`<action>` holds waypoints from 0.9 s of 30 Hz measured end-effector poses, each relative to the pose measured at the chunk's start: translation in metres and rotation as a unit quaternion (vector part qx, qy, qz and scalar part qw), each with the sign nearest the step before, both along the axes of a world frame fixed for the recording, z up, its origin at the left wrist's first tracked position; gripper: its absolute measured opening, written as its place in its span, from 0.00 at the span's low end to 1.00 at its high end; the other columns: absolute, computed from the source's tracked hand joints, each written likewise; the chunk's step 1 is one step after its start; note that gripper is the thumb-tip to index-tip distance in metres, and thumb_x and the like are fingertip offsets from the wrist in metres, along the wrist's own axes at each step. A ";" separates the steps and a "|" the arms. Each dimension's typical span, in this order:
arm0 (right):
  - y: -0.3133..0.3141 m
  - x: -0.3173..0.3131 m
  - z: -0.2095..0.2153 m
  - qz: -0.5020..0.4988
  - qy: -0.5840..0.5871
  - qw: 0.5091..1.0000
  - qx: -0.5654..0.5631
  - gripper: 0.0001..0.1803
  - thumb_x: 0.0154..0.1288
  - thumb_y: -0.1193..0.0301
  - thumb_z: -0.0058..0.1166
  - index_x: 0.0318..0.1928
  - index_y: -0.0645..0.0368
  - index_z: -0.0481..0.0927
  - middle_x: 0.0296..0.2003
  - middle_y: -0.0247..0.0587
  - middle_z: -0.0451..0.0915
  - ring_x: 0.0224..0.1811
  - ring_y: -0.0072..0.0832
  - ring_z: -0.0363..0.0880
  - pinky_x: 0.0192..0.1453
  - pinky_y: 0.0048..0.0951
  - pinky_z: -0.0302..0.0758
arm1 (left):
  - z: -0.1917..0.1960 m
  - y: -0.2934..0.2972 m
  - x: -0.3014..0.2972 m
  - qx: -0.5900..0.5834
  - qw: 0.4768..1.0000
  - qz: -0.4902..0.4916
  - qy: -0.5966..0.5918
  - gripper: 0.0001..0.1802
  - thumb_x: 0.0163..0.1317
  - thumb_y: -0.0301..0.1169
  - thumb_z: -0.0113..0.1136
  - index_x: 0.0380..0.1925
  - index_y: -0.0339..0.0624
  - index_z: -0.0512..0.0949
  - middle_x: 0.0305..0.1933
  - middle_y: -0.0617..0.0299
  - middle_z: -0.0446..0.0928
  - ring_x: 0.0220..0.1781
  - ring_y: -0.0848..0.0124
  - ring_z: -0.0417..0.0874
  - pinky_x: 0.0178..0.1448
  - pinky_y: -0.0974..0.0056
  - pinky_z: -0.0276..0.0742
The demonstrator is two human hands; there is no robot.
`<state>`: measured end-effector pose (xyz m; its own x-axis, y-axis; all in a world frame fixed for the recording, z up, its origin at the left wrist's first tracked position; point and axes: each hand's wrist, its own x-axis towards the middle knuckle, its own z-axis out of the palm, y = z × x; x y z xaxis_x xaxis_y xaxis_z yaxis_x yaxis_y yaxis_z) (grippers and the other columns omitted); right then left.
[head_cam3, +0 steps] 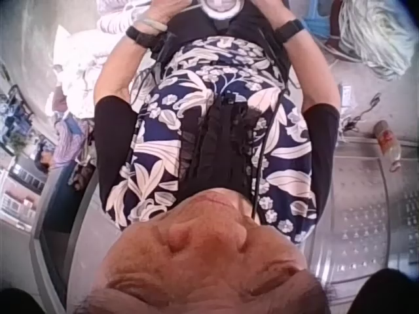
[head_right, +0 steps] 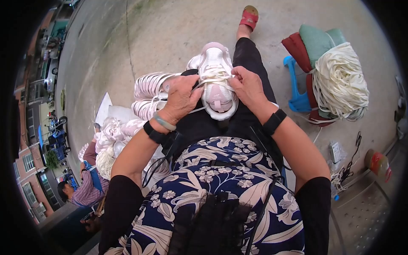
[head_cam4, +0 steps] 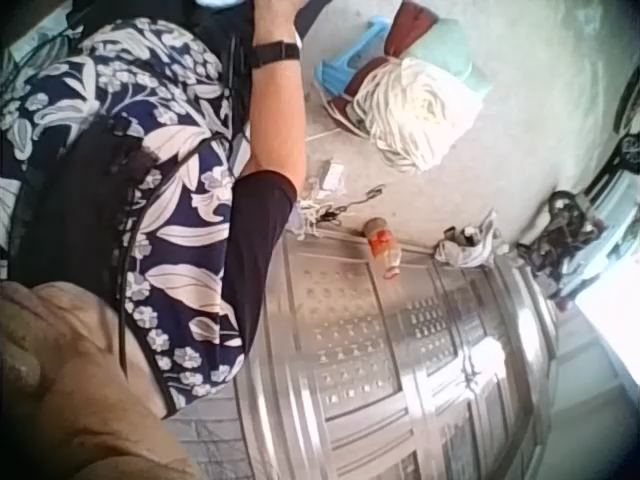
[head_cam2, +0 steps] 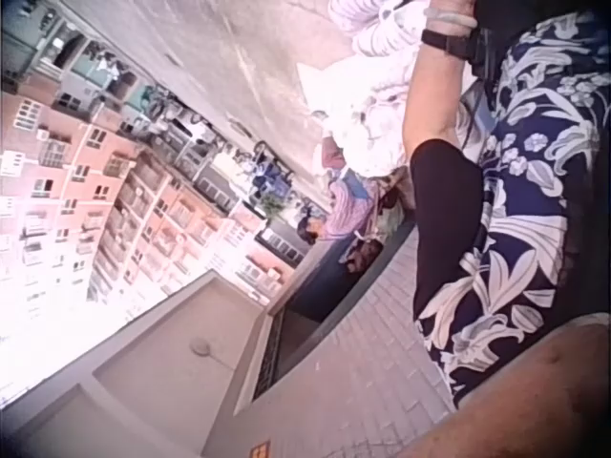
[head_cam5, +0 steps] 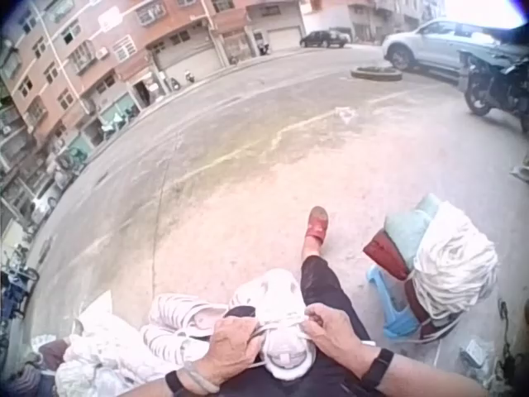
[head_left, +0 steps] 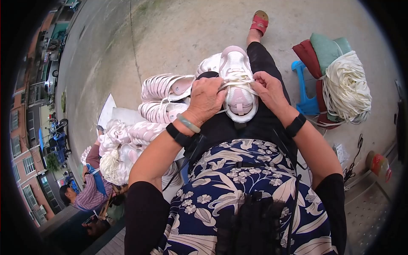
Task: The recorder is lacing white athletic shoes manually.
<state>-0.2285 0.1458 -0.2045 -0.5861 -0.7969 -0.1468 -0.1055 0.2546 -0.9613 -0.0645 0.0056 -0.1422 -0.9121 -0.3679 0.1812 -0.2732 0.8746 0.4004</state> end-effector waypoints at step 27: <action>-0.022 -0.018 0.011 0.086 -0.185 0.979 0.008 0.11 0.60 0.67 0.53 0.24 0.58 0.74 0.24 0.26 0.71 0.25 0.12 0.64 0.30 0.15 0.62 | -0.010 -0.009 -0.012 0.311 0.941 0.102 -0.091 0.09 0.50 0.33 0.58 0.25 0.37 0.74 0.19 0.54 0.73 0.22 0.65 0.75 0.30 0.63 0.71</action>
<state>-0.2469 0.1234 -0.1934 -0.3485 -0.8748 -0.3365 0.2073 0.2782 -0.9379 -0.0763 -0.0033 -0.1517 -0.8065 -0.5211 -0.2793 -0.5233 0.4093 0.7474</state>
